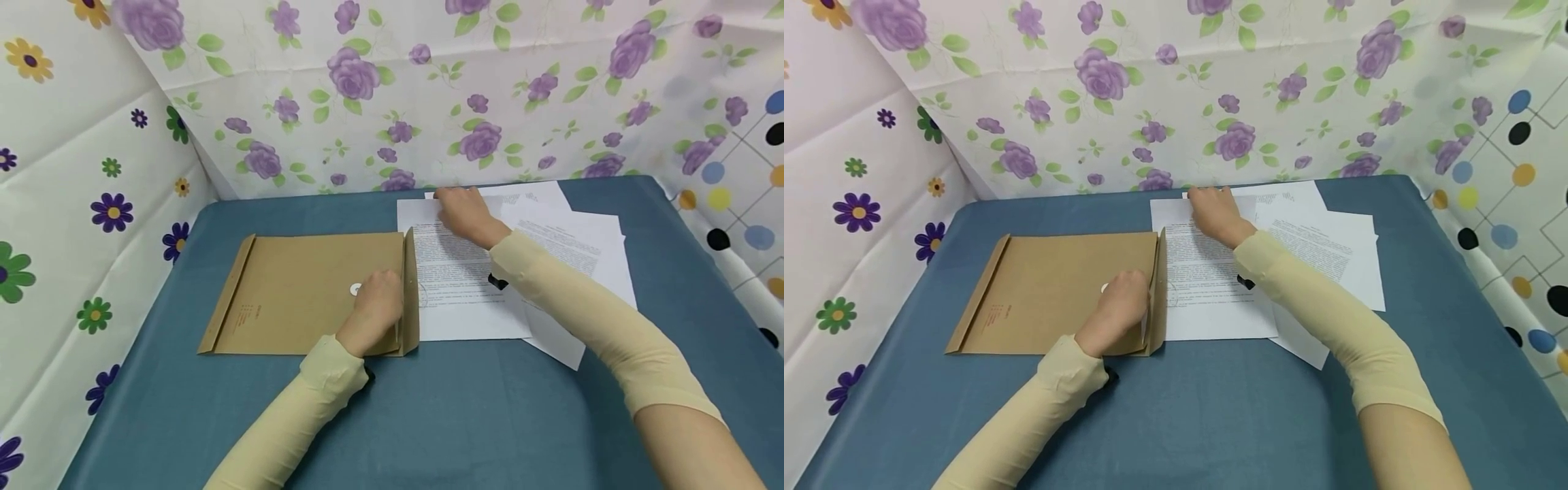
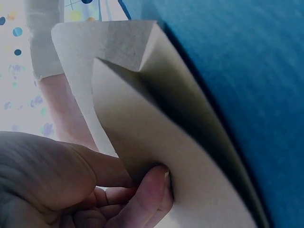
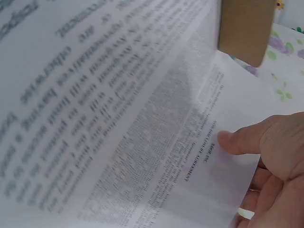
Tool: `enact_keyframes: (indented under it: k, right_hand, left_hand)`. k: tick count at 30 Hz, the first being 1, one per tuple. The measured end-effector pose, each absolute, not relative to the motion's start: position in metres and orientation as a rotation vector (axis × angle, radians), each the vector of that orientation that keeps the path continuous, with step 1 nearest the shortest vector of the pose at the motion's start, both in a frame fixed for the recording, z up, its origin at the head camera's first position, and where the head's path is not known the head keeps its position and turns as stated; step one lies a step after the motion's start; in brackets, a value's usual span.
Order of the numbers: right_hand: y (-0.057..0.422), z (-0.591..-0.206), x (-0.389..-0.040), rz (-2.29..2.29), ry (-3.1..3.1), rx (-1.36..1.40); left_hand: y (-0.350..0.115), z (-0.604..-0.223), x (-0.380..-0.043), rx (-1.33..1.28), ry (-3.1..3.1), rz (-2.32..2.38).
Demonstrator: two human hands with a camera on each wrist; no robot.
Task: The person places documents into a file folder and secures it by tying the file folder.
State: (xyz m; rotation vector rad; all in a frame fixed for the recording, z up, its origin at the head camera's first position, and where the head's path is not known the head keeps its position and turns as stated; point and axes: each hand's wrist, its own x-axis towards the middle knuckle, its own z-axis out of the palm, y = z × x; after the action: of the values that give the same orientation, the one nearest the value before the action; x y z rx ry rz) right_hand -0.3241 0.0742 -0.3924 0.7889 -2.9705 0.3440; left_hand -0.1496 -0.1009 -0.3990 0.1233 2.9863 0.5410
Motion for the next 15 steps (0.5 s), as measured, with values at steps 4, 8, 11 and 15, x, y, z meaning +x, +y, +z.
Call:
enact_keyframes:
  k: [4, 8, 11, 15]
  right_hand:
    - [0.081, -0.386, -0.32, 0.385, -2.938, 0.78]
    - [0.087, -0.382, -0.315, 0.401, -2.97, 0.785]
    - [0.092, -0.381, -0.312, 0.403, -2.994, 0.804]
    - [0.099, -0.38, -0.311, 0.4, -3.021, 0.815]
  left_hand:
    - [-0.1, -0.399, -0.149, 0.11, 2.997, 0.543]
    - [-0.099, -0.4, -0.148, 0.113, 3.006, 0.54]
    - [-0.1, -0.401, -0.147, 0.116, 3.012, 0.541]
    - [-0.101, -0.401, -0.144, 0.138, 3.019, 0.557]
